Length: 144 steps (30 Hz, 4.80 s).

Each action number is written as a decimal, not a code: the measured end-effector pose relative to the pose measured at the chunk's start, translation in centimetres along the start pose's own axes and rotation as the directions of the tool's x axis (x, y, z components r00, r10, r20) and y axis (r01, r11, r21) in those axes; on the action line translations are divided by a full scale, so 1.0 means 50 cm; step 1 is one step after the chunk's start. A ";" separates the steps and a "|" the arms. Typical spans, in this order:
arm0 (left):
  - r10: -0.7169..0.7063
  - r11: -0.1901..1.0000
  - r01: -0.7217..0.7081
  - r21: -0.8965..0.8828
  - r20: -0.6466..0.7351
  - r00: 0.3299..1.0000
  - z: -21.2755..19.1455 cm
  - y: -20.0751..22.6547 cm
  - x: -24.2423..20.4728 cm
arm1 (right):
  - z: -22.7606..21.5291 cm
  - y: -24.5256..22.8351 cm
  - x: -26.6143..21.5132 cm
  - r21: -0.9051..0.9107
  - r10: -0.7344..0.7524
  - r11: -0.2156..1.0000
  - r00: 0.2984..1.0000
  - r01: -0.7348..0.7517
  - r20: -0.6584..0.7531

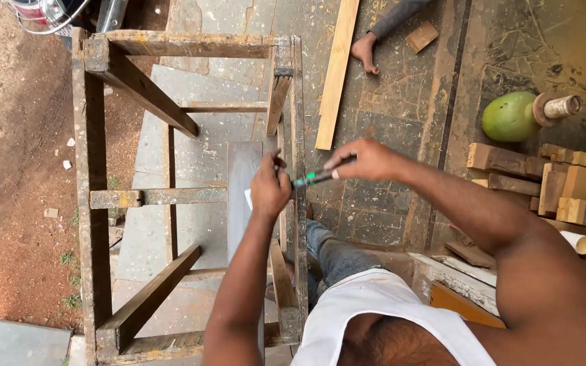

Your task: Applying and smoothing wood filler on a wooden beam using a putty knife and spatula.

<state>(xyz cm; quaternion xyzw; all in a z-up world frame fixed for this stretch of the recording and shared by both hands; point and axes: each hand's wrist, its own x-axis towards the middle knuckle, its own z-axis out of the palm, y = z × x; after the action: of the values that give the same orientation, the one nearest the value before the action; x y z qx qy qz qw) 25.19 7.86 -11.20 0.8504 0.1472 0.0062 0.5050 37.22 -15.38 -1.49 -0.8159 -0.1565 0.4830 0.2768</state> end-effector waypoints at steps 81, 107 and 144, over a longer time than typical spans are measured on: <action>0.046 0.998 -0.049 -0.033 -0.081 0.996 -0.005 -0.039 -0.102 | 0.026 -0.107 -0.024 -0.292 0.084 0.955 0.990 -0.048 0.110; 0.063 0.995 -0.050 0.088 -0.153 0.986 0.030 -0.030 0.109 | -0.108 -0.101 0.049 -0.154 0.056 0.985 0.992 -0.073 -0.112; 0.102 0.993 -0.113 -0.043 -0.206 0.973 -0.007 -0.022 -0.199 | 0.058 -0.114 -0.097 -0.152 0.051 0.988 0.996 -0.041 0.067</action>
<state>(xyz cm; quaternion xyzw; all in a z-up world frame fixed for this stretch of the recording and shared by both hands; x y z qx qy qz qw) 15.33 6.08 -10.60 0.8380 0.1516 0.1244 0.5092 32.39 -12.48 4.23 -0.8202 -0.1832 0.5046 0.1976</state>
